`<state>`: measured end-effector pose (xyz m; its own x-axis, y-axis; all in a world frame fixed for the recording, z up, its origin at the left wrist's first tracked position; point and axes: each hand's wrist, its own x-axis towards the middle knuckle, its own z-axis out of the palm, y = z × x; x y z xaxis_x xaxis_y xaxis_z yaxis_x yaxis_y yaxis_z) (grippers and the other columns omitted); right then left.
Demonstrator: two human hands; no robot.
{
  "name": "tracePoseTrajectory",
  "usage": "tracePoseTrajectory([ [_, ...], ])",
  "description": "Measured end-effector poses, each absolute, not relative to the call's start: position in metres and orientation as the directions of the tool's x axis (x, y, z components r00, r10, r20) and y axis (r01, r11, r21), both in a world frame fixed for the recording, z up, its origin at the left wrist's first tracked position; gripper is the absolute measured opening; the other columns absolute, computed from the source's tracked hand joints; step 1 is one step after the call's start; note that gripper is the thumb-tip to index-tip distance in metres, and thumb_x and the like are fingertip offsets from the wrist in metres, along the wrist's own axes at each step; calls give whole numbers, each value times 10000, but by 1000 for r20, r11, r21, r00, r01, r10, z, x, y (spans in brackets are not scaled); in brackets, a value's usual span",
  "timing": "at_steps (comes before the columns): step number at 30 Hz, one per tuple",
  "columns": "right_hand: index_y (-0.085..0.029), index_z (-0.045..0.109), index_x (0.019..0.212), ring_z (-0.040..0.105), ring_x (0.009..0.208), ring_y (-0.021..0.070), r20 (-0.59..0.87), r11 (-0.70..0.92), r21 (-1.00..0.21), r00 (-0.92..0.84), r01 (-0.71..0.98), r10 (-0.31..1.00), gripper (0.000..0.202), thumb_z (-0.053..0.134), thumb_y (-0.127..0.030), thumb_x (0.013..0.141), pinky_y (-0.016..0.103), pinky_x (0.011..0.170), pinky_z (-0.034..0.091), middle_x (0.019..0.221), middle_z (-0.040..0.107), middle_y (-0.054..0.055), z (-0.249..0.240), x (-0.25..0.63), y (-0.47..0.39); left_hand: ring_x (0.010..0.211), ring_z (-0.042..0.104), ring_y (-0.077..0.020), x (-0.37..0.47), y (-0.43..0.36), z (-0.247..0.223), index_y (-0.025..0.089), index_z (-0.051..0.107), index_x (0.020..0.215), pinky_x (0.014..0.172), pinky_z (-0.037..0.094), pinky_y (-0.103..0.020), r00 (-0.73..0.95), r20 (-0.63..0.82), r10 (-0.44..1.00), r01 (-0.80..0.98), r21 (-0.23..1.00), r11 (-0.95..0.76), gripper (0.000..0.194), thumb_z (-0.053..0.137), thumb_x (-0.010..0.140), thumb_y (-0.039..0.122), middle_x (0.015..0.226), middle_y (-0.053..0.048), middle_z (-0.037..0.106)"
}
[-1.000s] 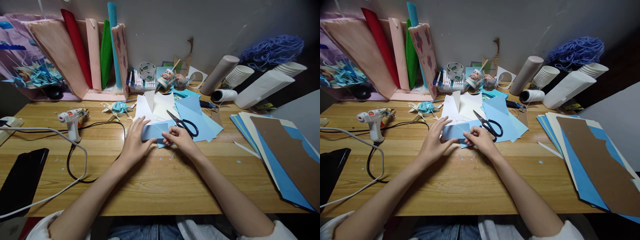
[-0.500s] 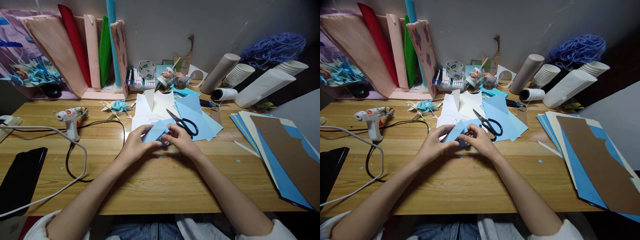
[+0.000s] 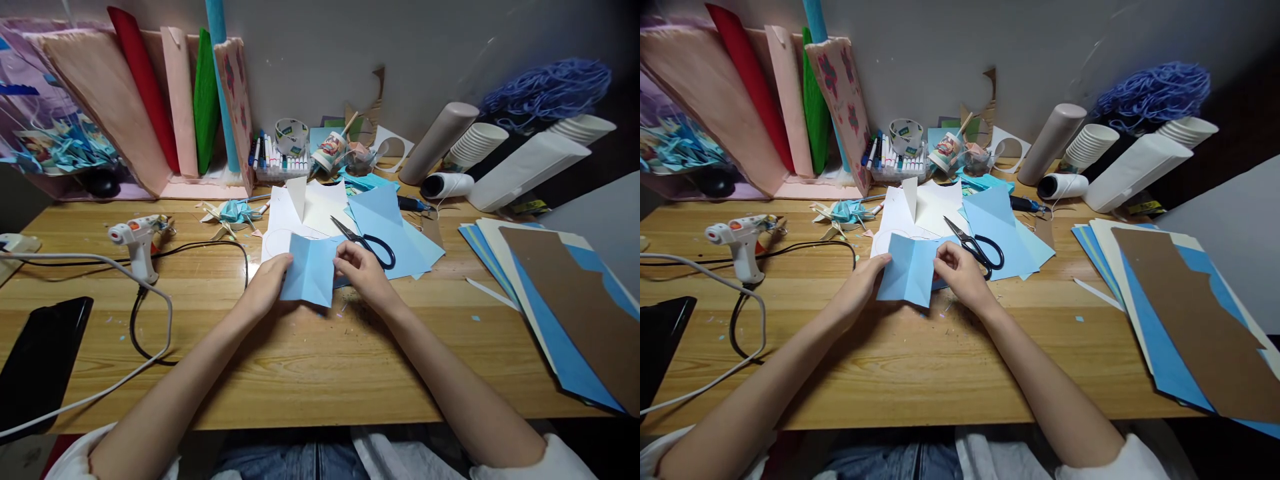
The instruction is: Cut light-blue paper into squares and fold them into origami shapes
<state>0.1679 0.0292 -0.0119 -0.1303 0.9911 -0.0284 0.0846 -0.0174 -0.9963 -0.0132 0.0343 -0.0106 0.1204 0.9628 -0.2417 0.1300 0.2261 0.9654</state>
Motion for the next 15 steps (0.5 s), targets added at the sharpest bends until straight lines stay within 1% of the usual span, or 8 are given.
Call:
tracePoseTrajectory([
  [3,-188,443,650,450,542,89,-13,4,-992,-137,127,990,86,502,-169,708,231,535,404,572,428,-57,-12,169,29,660,574,-159,-16,33,-13,134,627,743,602,438,-249,128,-336,933,43,942,333,158,550,710,268,725,-21,662],
  [5,-188,445,675,452,555,87,-21,-3,-994,-164,109,986,70,496,-157,712,229,539,396,591,442,-52,-14,170,29,643,579,-153,-17,32,-12,122,636,810,597,444,-246,194,-389,901,-14,917,399,192,612,674,255,760,-38,673],
  [7,-196,469,800,483,588,94,-8,3,-998,-166,70,986,95,500,-148,723,234,556,407,648,491,-40,-15,169,27,654,595,-157,-18,32,-10,112,641,878,616,459,-256,250,-417,874,-45,896,441,280,659,661,288,826,-69,687],
  [9,-229,446,1038,512,628,101,55,65,-995,-125,81,991,330,502,-123,731,238,570,420,762,543,-19,-14,168,24,701,615,-170,-19,31,-8,109,642,934,652,475,-271,268,-415,870,-71,892,447,362,694,645,320,912,-97,690],
  [11,-280,349,1220,531,668,104,150,167,-973,-115,158,982,551,476,-67,728,246,599,442,890,562,1,-11,168,22,746,630,-190,-19,31,-9,110,640,968,684,485,-288,260,-403,877,-85,896,437,418,719,625,335,952,-110,689],
  [12,-294,351,1239,542,697,106,190,218,-955,-148,201,970,586,447,-35,723,253,624,454,941,564,9,-10,168,21,759,635,-200,-19,32,-9,110,640,979,694,489,-298,259,-400,879,-87,897,434,434,723,622,343,947,-113,692],
  [13,-294,404,1209,554,736,111,217,264,-934,-206,239,954,570,414,-7,717,261,655,466,981,565,15,-8,168,20,762,639,-206,-19,32,-10,112,640,985,699,491,-305,254,-399,881,-87,898,432,442,724,621,350,932,-113,696],
  [15,-265,531,1068,566,826,128,232,334,-897,-334,290,914,486,368,20,710,278,709,483,1027,566,22,-8,168,20,745,642,-203,-19,32,-11,118,642,984,695,494,-308,242,-397,885,-90,899,428,442,727,621,354,905,-108,702],
])
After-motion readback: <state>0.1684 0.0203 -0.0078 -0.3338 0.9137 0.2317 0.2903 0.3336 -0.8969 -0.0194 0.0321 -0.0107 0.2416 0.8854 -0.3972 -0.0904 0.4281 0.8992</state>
